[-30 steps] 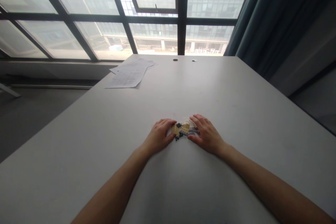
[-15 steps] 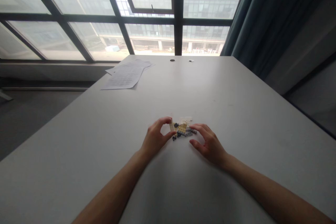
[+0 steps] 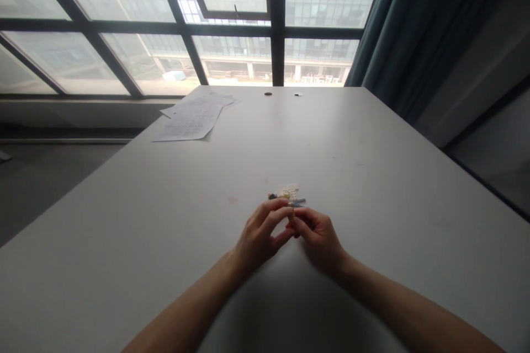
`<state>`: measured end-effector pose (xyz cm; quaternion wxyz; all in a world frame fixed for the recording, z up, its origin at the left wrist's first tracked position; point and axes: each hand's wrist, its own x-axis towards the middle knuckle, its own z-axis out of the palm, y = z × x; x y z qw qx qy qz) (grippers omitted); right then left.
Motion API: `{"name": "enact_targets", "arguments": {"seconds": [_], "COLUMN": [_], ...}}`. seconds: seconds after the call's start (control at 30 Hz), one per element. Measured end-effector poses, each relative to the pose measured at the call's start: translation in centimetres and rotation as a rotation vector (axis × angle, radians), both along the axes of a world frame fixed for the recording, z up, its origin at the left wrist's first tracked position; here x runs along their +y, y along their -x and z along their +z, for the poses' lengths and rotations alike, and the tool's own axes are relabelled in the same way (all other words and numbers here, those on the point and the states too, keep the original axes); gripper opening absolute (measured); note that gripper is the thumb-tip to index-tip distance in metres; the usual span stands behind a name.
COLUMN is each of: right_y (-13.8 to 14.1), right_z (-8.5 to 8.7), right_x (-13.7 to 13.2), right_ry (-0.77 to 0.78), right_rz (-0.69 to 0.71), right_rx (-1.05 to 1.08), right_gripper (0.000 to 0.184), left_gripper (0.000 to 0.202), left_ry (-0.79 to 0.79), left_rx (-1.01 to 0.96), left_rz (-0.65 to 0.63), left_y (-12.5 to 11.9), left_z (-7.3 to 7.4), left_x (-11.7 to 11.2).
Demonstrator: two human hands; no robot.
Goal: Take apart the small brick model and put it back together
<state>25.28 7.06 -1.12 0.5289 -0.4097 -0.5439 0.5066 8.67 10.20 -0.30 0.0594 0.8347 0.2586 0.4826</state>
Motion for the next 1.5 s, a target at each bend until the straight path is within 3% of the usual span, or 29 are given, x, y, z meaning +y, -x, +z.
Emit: {"name": "enact_targets", "arguments": {"seconds": [0.13, 0.27, 0.47, 0.83, 0.97, 1.13, 1.5], "right_y": [-0.41, -0.64, -0.73, -0.58, -0.59, -0.57, -0.59], "right_z": [-0.05, 0.13, 0.18, -0.47, -0.35, -0.20, -0.20], "right_x": [-0.01, 0.12, 0.35, 0.37, 0.42, 0.41, 0.20], "right_ry": [-0.080, -0.234, -0.314, -0.200, -0.199, -0.164, -0.124], "right_rz": [-0.107, -0.208, -0.252, -0.215, -0.215, -0.141, -0.140], "right_rx": [-0.132, -0.245, -0.228, -0.120, -0.125, -0.034, -0.149], "right_gripper": [0.018, 0.015, 0.017, 0.016, 0.007, 0.011, 0.013], "left_gripper": [0.044, 0.029, 0.013, 0.015, 0.015, 0.018, 0.015], "left_ry": [0.036, 0.071, 0.174, 0.142, 0.080, -0.004, 0.083], "left_rx": [0.008, -0.072, -0.113, -0.138, -0.136, -0.162, -0.144], "left_rz": [0.026, 0.083, 0.017, 0.053, 0.016, -0.001, 0.047], "left_y": [0.18, 0.13, 0.13, 0.16, 0.16, 0.21, 0.36], "left_z": [0.12, 0.24, 0.30, -0.07, 0.24, 0.44, -0.01], "left_x": [-0.11, 0.04, 0.36, 0.48, 0.30, 0.14, 0.54]}}
